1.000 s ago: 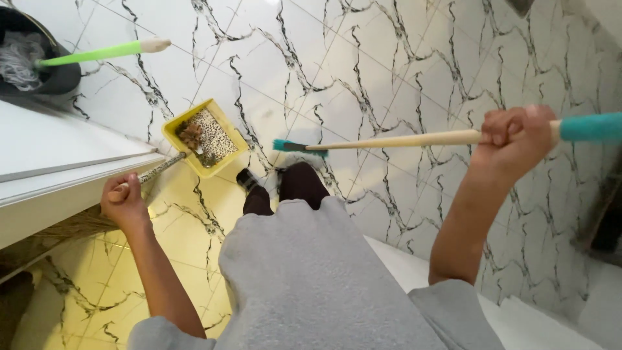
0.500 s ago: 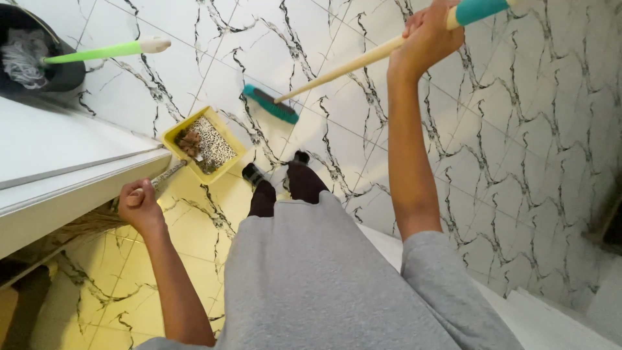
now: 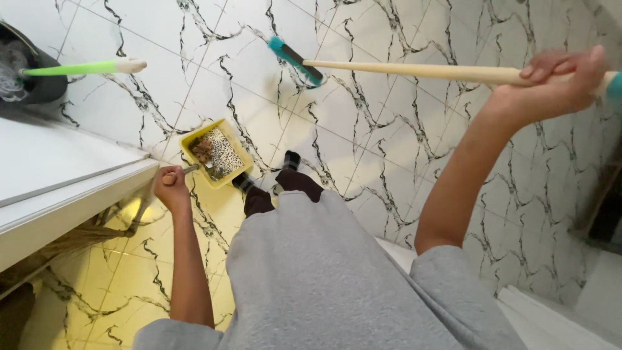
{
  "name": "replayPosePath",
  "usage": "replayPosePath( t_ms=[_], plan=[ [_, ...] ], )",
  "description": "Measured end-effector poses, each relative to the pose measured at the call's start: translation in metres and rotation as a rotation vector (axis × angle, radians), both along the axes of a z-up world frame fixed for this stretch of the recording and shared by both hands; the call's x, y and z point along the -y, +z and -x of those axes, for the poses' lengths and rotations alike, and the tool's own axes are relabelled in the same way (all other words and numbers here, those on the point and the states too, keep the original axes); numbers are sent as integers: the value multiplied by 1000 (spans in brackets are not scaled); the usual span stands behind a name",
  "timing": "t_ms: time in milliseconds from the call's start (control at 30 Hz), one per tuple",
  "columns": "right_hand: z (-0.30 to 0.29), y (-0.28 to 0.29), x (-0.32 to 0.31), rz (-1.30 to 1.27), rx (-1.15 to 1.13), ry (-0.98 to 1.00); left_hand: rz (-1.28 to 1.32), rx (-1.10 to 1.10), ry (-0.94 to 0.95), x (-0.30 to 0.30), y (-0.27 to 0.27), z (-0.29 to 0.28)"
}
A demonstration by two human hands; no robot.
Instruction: The person sweeps debris into a dustpan using a broom and then mops the tiled floor with a mop and bucket. The person wrings out the mop head by hand over the bucket.
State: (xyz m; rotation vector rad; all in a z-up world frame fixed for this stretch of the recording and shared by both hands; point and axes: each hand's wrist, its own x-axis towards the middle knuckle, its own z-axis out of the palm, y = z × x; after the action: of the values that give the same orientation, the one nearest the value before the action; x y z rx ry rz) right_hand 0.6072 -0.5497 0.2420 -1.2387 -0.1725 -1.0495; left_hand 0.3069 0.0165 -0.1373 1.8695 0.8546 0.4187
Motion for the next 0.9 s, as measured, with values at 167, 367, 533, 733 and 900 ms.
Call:
replayPosePath(
  t_ms=[167,367,533,733,900],
  plan=[
    [-2,-64,-36,-40,-32,5,-34,-48,45,39,-7,-34],
    [27,-178,-135,-54,-217,182,-44,-54,54,70,-6,-54],
    [93,-136,-195,40,-264,338,91,-82,38,83,-5,-66],
    [109,-88,-170,-202,-361,471,8,-155,42,90,-5,-83],
    [90,-38,-90,-345,-399,171,-16,-117,50,84,-9,-80]
  ],
)
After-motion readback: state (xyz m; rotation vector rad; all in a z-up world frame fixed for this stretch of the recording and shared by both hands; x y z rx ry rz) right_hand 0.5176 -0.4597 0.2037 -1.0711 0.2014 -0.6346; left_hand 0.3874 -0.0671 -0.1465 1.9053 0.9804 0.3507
